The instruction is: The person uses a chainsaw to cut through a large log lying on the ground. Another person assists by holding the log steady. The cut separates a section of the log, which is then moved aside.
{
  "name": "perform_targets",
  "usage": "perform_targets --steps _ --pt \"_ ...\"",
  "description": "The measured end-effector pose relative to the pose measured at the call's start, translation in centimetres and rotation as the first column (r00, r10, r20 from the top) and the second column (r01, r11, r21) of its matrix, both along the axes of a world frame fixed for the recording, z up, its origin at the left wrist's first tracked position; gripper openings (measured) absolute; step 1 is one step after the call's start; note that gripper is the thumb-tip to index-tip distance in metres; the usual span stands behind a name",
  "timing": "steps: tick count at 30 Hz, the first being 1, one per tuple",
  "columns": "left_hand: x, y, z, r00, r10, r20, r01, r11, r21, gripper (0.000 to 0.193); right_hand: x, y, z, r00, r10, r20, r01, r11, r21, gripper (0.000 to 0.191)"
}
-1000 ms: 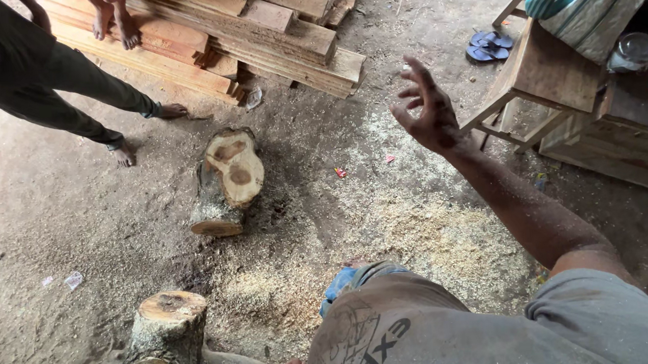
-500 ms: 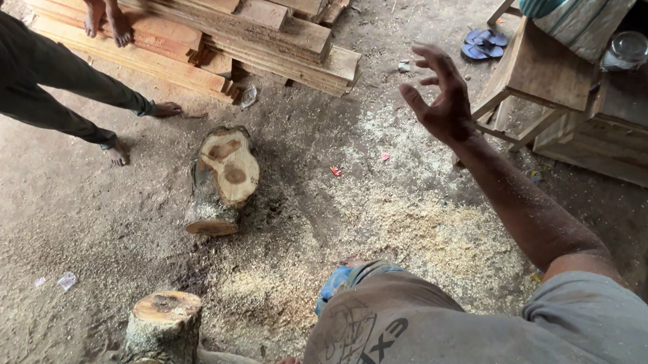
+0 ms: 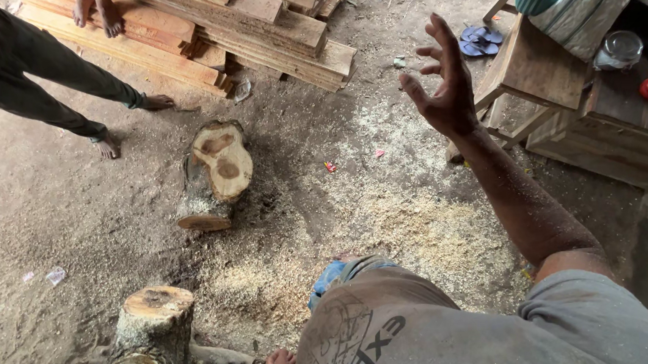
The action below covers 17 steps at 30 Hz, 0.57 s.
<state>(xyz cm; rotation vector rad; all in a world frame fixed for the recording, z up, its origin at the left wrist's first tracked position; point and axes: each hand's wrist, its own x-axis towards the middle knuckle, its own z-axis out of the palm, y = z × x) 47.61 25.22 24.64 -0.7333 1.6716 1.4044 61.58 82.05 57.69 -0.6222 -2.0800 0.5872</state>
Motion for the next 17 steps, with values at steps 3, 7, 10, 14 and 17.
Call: perform_targets --steps 3,7,10,14,17 --pt "0.04 -0.19 -0.32 1.000 -0.023 -0.018 0.023 1.000 -0.021 0.039 -0.14 -0.07 -0.03 1.000 0.004 -0.006 -0.004 1.000 -0.001 0.094" --pt "0.06 -0.15 -0.56 0.999 -0.036 0.000 0.036 0.999 -0.033 0.042 -0.25 -0.09 0.08 1.000 0.007 -0.007 -0.007 1.000 -0.016 0.093" --pt "0.44 -0.68 -0.68 1.000 -0.027 -0.007 0.027 0.999 -0.026 0.041 -0.45 -0.09 0.11 1.000 0.013 -0.013 -0.013 0.999 -0.034 0.094" --pt "0.37 -0.33 -0.79 1.000 -0.019 0.014 0.020 0.999 -0.029 0.039 -0.57 -0.33 0.14 0.998 0.043 -0.044 -0.048 0.990 -0.133 0.095" --pt "0.45 -0.38 -0.93 1.000 -0.029 -0.003 0.029 1.000 -0.003 0.040 -0.68 -0.22 0.22 0.998 0.038 -0.058 -0.050 0.974 -0.221 0.095"
